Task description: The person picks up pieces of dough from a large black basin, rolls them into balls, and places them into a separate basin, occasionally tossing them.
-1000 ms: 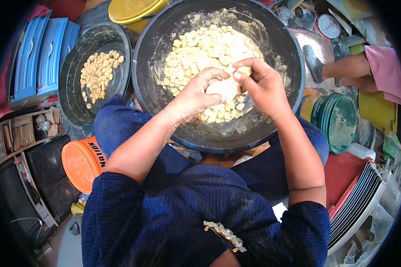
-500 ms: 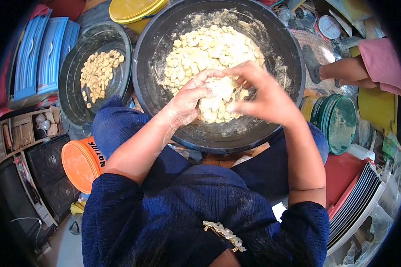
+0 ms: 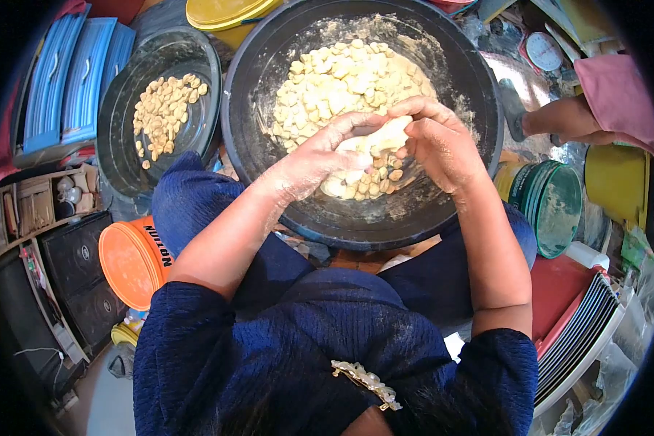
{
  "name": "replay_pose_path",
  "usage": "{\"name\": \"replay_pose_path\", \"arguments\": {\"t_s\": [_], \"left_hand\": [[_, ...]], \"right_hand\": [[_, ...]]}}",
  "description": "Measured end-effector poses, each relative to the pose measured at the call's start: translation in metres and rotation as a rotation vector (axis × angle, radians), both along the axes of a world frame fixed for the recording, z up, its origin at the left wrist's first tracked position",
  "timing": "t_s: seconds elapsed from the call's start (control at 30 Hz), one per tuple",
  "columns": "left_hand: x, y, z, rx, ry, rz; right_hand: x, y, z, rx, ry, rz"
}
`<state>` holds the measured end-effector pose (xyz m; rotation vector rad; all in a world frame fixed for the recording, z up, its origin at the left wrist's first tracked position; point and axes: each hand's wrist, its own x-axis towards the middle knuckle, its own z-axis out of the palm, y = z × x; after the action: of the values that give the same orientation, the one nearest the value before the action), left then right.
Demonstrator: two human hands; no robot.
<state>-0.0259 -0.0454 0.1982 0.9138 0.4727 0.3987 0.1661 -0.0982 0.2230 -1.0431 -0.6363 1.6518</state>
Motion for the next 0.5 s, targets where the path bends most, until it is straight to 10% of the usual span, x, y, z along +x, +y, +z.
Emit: {"name": "replay_pose_path", "arguments": {"t_s": [0.13, 0.3, 0.5], "left_hand": [[-0.003, 0.000, -0.008, -0.016, 0.155, -0.045], [-0.008, 0.002, -0.007, -0.152, 0.131, -0.023], [-0.009, 0.005, -0.011, -0.148, 0.153, 0.034]], "right_hand": [[-0.008, 0.003, 0.002, -0.021, 0.116, 0.041], [-0.019, -0.001, -0.009, 0.355, -0.635, 0.201], [0.008, 0.010, 0.005, 0.125, -0.543, 0.042]]}}
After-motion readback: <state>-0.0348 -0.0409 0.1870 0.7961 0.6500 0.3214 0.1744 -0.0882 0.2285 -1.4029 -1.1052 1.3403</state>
